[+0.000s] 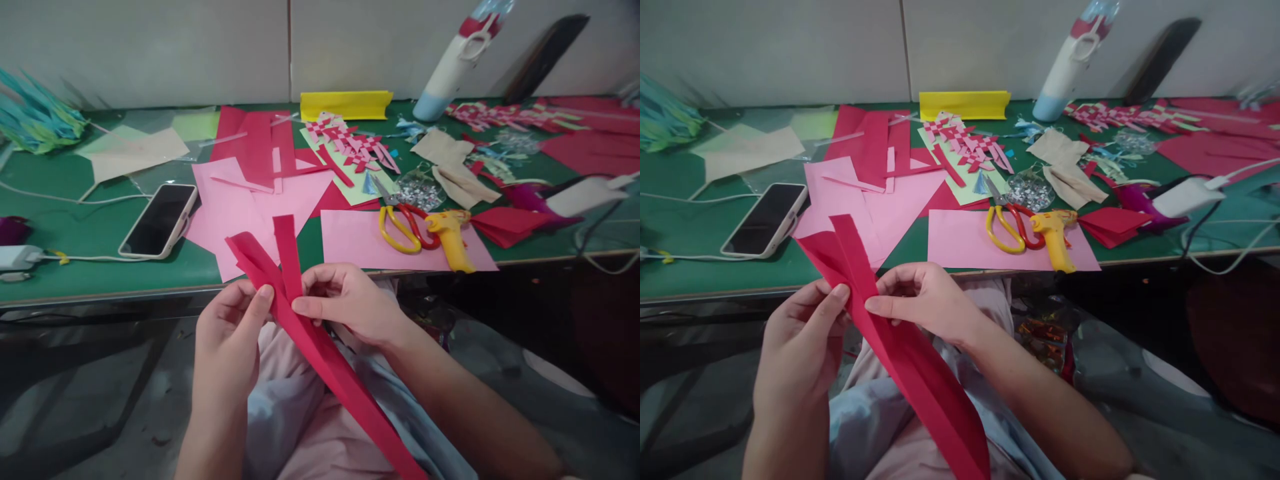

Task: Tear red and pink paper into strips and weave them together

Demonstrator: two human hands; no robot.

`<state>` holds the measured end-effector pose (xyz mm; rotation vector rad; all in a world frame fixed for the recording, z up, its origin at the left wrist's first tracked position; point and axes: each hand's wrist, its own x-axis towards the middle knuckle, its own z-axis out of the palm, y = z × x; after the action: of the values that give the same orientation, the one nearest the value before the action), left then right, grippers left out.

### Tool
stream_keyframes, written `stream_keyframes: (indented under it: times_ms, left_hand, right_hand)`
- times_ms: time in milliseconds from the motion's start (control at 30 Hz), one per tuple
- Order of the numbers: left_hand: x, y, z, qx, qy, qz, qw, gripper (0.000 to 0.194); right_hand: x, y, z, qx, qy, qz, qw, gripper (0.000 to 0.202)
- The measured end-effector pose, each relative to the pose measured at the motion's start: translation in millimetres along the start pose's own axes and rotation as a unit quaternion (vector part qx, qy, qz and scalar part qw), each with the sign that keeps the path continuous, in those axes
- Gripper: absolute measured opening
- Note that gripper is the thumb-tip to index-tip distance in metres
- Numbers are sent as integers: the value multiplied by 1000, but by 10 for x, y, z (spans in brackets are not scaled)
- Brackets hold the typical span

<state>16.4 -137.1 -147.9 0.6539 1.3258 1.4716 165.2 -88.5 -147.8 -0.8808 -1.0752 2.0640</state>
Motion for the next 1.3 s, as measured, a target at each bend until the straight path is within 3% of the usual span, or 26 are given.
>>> stream_keyframes:
  times_ms: [167,400,533,700,800,1300]
  left_hand:
    - [9,18,5,-5,13,6,1000,20]
    - [33,-10,-20,26,25,20,999,20]
    - [51,-42,-38,29,-6,18,999,19]
    - [17,-70,-45,50,-85,-43,994,22]
    - [-4,-69,-31,37,-104,-67,992,18]
    - [-30,-50,40,-13,-57,-83,995,18]
  right_hand:
    - [-6,-18,-16,-24,3,-13,1000,25]
    - [-15,-61,-19,-60,-9,35,998,31]
    - [1,-73,-27,-68,-12,30,997,28]
    - [19,-81,-63,-72,-6,20,997,31]
    - [20,-73,-88,-73,-7,12,997,31]
    - [37,39,-84,-40,26,-3,999,26]
